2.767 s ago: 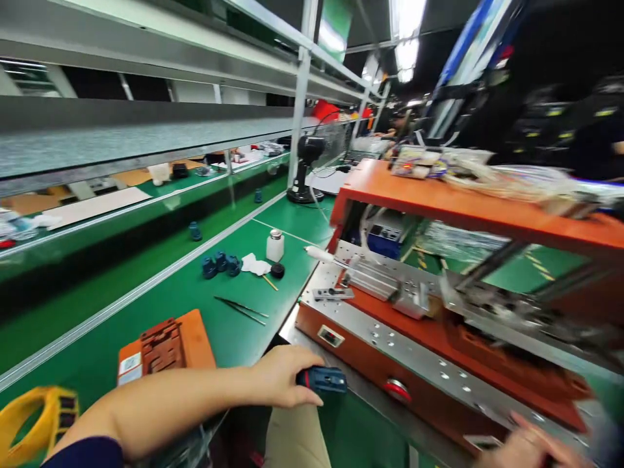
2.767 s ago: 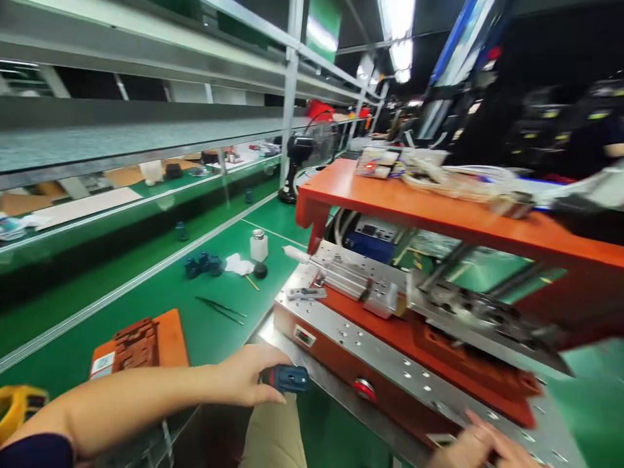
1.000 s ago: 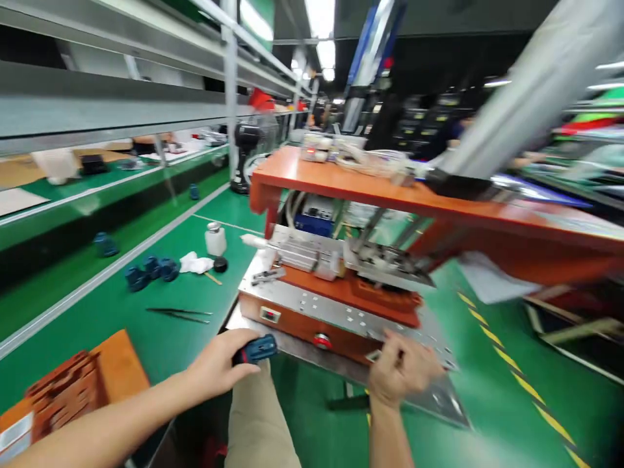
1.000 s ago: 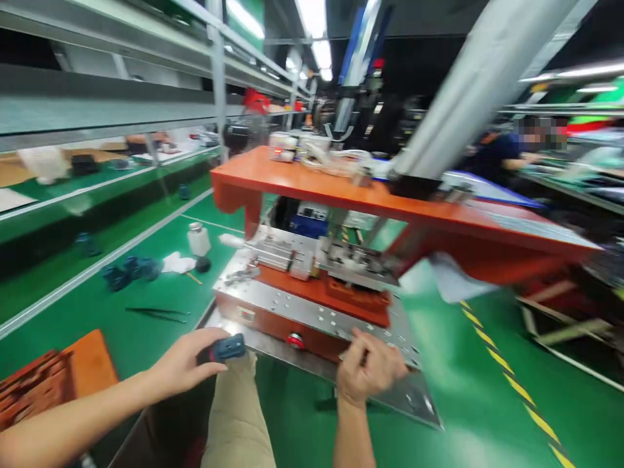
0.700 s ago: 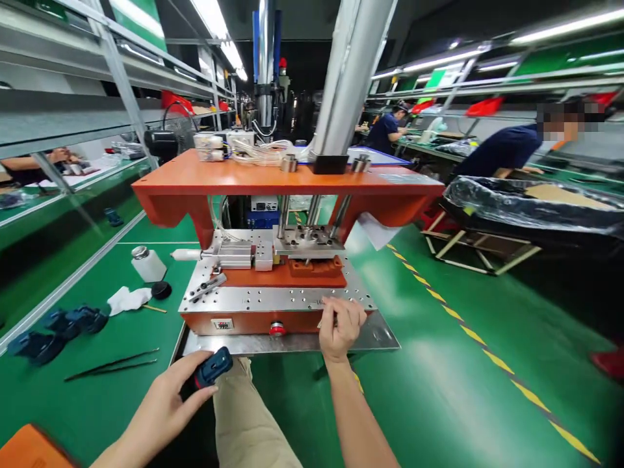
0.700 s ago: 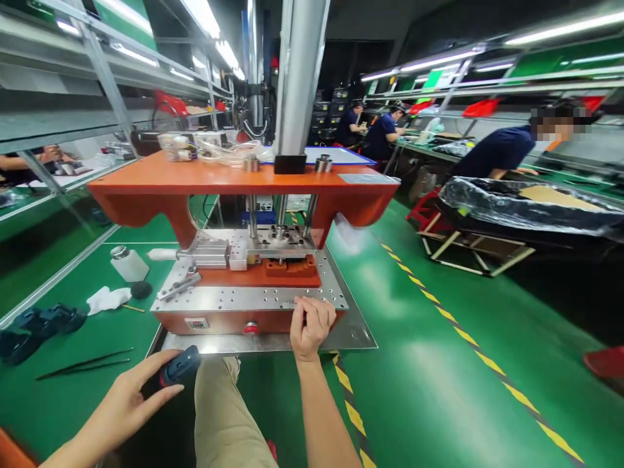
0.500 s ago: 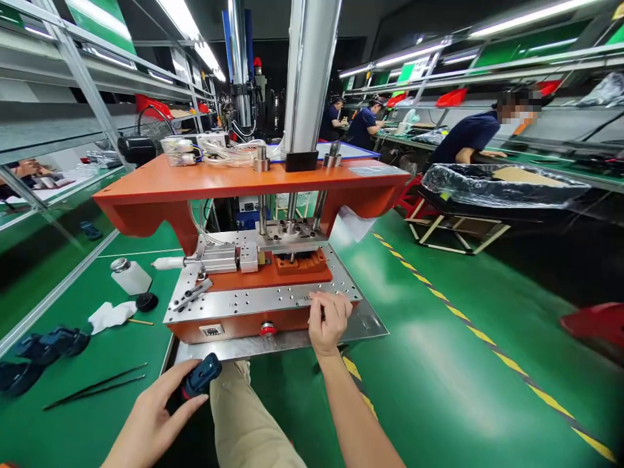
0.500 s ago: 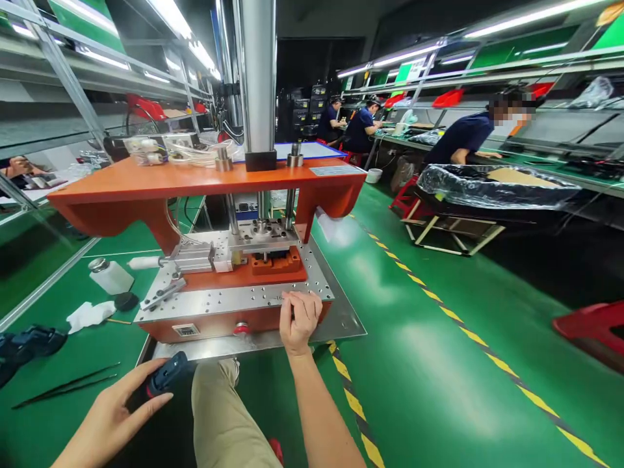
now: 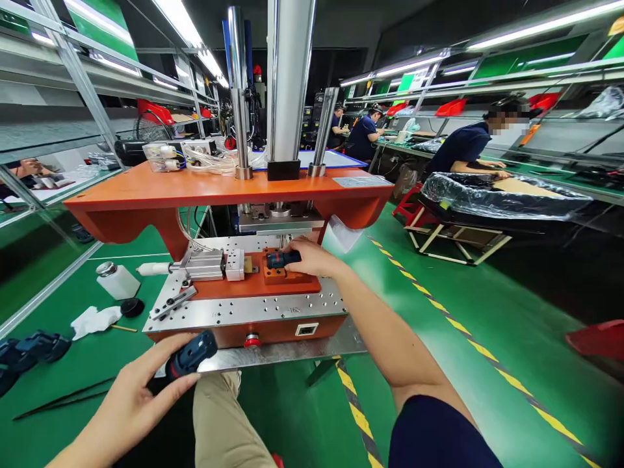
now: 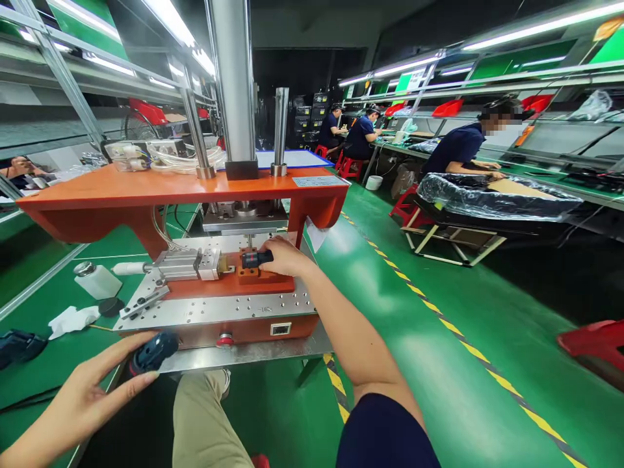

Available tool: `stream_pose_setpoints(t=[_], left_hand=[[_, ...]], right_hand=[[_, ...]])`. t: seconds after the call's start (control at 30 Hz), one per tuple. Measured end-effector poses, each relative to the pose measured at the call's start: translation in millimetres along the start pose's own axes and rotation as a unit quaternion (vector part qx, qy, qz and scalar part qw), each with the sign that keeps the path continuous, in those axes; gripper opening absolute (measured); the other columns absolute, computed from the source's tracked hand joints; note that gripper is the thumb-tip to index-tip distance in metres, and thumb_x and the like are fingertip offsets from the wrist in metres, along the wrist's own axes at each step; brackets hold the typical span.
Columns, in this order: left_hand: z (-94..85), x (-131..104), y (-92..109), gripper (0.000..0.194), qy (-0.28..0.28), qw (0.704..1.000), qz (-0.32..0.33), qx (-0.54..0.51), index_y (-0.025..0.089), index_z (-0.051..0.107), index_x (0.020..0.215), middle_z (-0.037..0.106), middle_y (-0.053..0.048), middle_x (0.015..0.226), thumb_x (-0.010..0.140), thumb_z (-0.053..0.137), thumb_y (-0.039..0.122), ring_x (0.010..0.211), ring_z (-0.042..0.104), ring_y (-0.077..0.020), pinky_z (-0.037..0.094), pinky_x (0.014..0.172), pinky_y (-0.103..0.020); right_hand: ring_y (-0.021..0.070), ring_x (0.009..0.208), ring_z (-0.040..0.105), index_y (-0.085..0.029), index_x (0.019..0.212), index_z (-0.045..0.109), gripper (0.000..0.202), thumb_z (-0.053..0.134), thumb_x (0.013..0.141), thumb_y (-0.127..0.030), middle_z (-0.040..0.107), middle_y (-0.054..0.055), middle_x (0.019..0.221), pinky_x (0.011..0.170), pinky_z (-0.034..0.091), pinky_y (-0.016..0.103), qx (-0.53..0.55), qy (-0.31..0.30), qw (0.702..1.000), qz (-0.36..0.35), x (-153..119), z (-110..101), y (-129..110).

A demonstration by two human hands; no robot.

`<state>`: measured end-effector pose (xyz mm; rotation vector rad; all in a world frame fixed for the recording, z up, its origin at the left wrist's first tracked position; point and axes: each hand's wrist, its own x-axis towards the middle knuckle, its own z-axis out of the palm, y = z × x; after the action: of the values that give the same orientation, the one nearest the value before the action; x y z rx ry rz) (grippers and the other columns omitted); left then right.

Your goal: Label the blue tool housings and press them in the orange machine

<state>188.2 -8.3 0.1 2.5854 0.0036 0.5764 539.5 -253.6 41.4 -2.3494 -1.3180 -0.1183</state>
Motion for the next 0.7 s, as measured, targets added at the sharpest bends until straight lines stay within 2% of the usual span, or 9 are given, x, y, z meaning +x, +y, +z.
stream_pose_setpoints(t=[0.1, 0.17, 0.23, 0.27, 0.33, 0.4, 0.53, 0.6, 0.7], left_hand=[[-0.7, 57.0, 33.8, 0.043, -0.032, 0.999, 0.031, -0.024, 0.030, 0.064, 0.129, 0.068, -0.004, 0.133, 0.089, 0.068, 0.045, 0.121, 0.067, -0.0253, 0.056, 0.100, -0.032], [9.3, 98.7, 52.3, 0.046, -0.061, 0.997, 0.034, -0.037, 0.027, 0.062, 0.132, 0.068, -0.007, 0.134, 0.090, 0.066, 0.044, 0.122, 0.065, -0.0270, 0.054, 0.102, -0.037], [24.4, 140.3, 67.1, 0.051, -0.069, 0.997, 0.022, -0.036, 0.023, 0.062, 0.134, 0.070, -0.009, 0.131, 0.087, 0.070, 0.041, 0.118, 0.067, -0.0289, 0.054, 0.100, -0.039], [32.4, 160.2, 73.2, 0.053, -0.079, 0.996, 0.016, -0.029, 0.022, 0.061, 0.134, 0.071, -0.009, 0.130, 0.085, 0.072, 0.038, 0.116, 0.068, -0.0291, 0.054, 0.099, -0.039], [46.7, 196.2, 82.7, 0.049, -0.108, 0.994, 0.020, -0.004, 0.021, 0.063, 0.132, 0.074, -0.007, 0.124, 0.085, 0.072, 0.030, 0.112, 0.070, -0.0279, 0.054, 0.096, -0.037], [57.9, 223.7, 87.5, 0.043, -0.131, 0.991, 0.028, 0.025, 0.020, 0.067, 0.127, 0.077, -0.008, 0.116, 0.085, 0.072, 0.025, 0.105, 0.073, -0.0279, 0.055, 0.091, -0.036], [77.9, 245.6, 85.6, 0.034, -0.164, 0.984, 0.040, 0.064, 0.018, 0.072, 0.118, 0.079, -0.010, 0.106, 0.085, 0.071, 0.025, 0.100, 0.074, -0.0302, 0.055, 0.089, -0.037], [89.5, 243.5, 84.3, 0.036, -0.170, 0.981, 0.050, 0.078, 0.018, 0.067, 0.126, 0.074, -0.012, 0.121, 0.092, 0.062, 0.028, 0.114, 0.069, -0.0299, 0.051, 0.098, -0.038], [102.7, 233.2, 86.7, 0.049, -0.158, 0.981, 0.060, 0.094, 0.013, 0.052, 0.143, 0.054, -0.017, 0.150, 0.100, 0.049, 0.036, 0.141, 0.048, -0.0301, 0.035, 0.118, -0.043]], right_hand=[[0.0302, 0.107, 0.063, -0.016, 0.107, 0.068, 0.031, 0.076, 0.078, -0.021, 0.070, 0.011, 0.108, 0.095, 0.051, 0.045, 0.025, 0.057, 0.998, 0.008, -12.3, 1.7, -5.8], [0.0275, 0.111, 0.063, -0.019, 0.117, 0.064, 0.033, 0.069, 0.085, -0.022, 0.068, 0.011, 0.117, 0.098, 0.051, 0.045, 0.078, 0.177, 0.981, 0.023, -37.2, 4.2, -15.3], [0.0255, 0.116, 0.062, -0.022, 0.123, 0.062, 0.035, 0.066, 0.088, -0.025, 0.066, 0.009, 0.124, 0.102, 0.050, 0.044, 0.134, 0.316, 0.939, 0.040, -70.3, 7.9, -24.6], [0.0250, 0.117, 0.061, -0.023, 0.124, 0.062, 0.035, 0.066, 0.089, -0.027, 0.065, 0.009, 0.125, 0.104, 0.049, 0.044, 0.156, 0.359, 0.919, 0.053, -88.1, 10.5, -27.8], [0.0248, 0.117, 0.061, -0.024, 0.124, 0.062, 0.035, 0.066, 0.090, -0.033, 0.065, 0.009, 0.125, 0.105, 0.049, 0.044, 0.200, 0.410, 0.884, 0.097, -123.8, 17.3, -28.7], [0.0255, 0.115, 0.063, -0.023, 0.126, 0.062, 0.041, 0.069, 0.089, -0.037, 0.066, 0.010, 0.125, 0.105, 0.050, 0.045, 0.243, 0.430, 0.857, 0.150, -157.3, 26.1, -21.9], [0.0266, 0.115, 0.064, -0.020, 0.127, 0.062, 0.053, 0.075, 0.082, -0.044, 0.066, 0.012, 0.128, 0.106, 0.049, 0.045, 0.311, 0.447, 0.799, 0.256, -210.8, 44.5, 3.4], [0.0262, 0.110, 0.066, -0.020, 0.125, 0.063, 0.056, 0.077, 0.078, -0.048, 0.068, 0.012, 0.124, 0.103, 0.051, 0.043, 0.329, 0.451, 0.775, 0.295, -224.7, 51.4, 13.9], [0.0257, 0.105, 0.068, -0.019, 0.121, 0.065, 0.057, 0.079, 0.076, -0.051, 0.071, 0.011, 0.117, 0.099, 0.052, 0.042, 0.360, 0.455, 0.753, 0.311, -221.9, 58.6, 22.3]])
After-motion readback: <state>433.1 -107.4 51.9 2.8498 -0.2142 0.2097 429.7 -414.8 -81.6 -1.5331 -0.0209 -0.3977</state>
